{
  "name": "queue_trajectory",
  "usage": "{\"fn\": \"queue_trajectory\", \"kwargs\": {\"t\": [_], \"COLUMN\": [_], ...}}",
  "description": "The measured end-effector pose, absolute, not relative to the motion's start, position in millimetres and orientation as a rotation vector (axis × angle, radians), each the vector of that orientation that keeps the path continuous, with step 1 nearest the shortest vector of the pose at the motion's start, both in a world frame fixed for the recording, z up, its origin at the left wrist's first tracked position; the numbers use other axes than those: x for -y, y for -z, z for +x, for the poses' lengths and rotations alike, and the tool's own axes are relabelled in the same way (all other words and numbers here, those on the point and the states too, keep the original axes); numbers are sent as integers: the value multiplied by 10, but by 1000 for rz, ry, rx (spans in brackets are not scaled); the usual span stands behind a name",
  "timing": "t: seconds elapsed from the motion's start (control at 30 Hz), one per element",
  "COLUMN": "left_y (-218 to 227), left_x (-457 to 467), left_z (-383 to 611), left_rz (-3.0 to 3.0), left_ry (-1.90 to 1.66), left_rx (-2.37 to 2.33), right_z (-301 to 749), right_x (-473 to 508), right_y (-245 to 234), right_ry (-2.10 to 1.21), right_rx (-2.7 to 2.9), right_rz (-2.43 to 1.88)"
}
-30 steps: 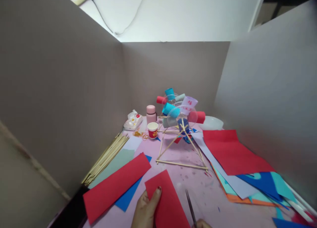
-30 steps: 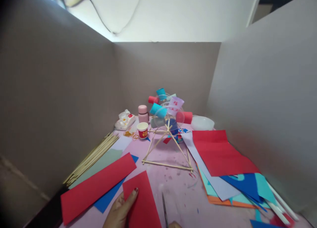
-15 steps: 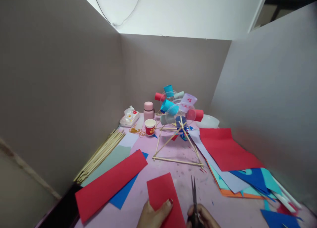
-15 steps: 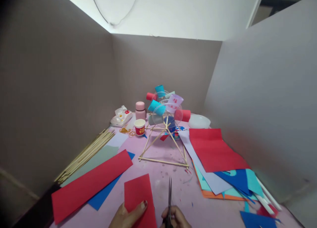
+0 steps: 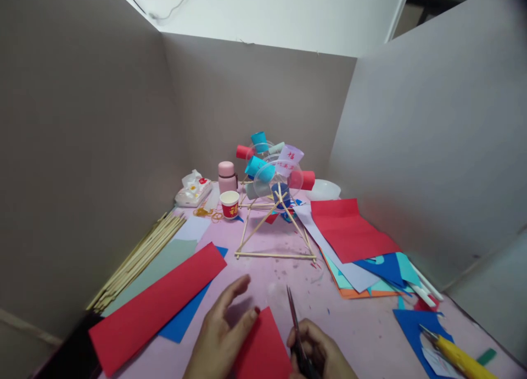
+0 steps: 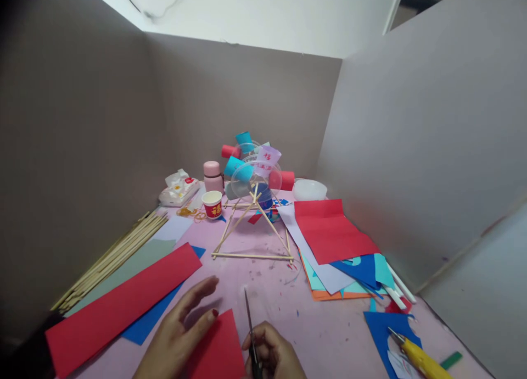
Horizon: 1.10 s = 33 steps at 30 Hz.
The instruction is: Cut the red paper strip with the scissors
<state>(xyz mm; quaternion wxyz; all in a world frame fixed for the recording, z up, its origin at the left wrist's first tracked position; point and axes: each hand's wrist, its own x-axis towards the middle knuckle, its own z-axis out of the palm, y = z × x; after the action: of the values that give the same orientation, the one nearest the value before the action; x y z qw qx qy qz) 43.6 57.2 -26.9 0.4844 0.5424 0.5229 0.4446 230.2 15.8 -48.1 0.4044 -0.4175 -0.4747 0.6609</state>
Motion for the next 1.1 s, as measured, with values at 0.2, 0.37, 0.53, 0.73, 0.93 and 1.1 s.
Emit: {"fn": "queue_trajectory", "kwargs": {"t": [0.2,0.37,0.53,0.73,0.93,1.1], "left_y": [162,134,164,129,130,64], "left_x": [-562,-464,-372,-584,-728,-542], "left_z": [448,573,656,412,226,485], "left_rz": [1488,1538,1574,1394,965,690], "left_ry": [-751,-758,-788,-1030,-1221,-1171], "left_rx": [-1158,-1146,-1132,-1272,-1183,-941], "right_z": [2268,2190,2161,2250,2297,2298], "right_x": [-86,-73,-93,-70,-67,-130], "right_y": [503,451,469,462,527,665], "right_ry": [-1717,-1610,-1540,-1597,-1569,-1438], "right_rx": [1302,1168,1119,1235,1205,1089], "right_rz": [-1021,-940,-1027,-1043,-1015,-1016]}}
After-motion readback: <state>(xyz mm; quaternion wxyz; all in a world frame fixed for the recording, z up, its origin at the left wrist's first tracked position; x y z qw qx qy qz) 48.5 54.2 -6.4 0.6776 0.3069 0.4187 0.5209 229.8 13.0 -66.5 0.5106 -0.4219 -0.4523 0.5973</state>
